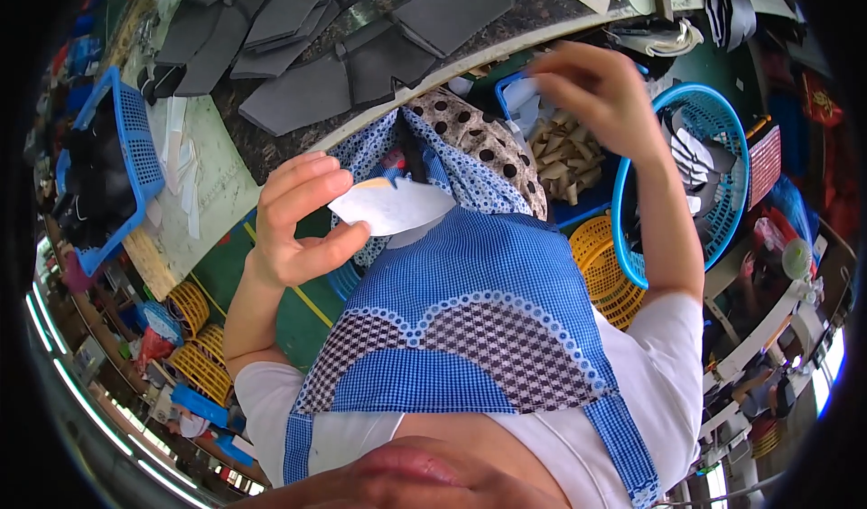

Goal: Preparing shoe upper components by attaching white lining pieces to black upper parts.

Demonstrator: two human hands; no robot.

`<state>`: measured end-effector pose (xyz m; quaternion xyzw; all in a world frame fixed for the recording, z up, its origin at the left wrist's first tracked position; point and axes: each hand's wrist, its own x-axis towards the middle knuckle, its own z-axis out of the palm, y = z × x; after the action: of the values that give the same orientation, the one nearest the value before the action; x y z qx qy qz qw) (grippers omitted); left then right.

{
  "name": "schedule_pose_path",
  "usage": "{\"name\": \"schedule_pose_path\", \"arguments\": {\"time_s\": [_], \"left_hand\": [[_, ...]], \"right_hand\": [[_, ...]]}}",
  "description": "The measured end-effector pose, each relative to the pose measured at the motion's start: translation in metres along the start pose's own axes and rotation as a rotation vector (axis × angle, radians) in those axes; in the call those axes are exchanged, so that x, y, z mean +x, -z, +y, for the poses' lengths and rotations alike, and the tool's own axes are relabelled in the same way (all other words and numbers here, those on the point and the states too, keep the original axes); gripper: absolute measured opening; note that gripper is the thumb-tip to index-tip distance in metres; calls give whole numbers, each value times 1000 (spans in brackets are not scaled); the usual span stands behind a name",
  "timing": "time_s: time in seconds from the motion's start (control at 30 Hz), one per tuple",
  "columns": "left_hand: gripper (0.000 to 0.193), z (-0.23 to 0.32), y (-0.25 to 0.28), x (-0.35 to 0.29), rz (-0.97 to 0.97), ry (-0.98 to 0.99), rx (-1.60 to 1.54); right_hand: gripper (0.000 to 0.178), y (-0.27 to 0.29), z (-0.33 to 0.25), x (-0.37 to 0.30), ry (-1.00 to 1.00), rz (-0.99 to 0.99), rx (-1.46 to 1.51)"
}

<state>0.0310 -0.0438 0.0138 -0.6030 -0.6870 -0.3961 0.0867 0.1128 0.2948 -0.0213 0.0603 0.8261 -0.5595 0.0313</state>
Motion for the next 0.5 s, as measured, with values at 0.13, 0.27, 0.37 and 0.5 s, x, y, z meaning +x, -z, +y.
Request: {"name": "schedule_pose_path", "arguments": {"time_s": [0.13,0.27,0.37,0.5], "left_hand": [[19,0,-2,11,-8,-83,29],[21,4,0,15,-41,-99,54],[21,6,-1,8,-41,-72,54],[21,8,-2,8,-57,-71,37]], "right_hand": [[17,-57,-73,43,210,-593,252],[15,-74,-76,58,283,-787,241],[13,-75,-79,56,240,-815,202],[16,-77,-74,49,198,-820,202]]}}
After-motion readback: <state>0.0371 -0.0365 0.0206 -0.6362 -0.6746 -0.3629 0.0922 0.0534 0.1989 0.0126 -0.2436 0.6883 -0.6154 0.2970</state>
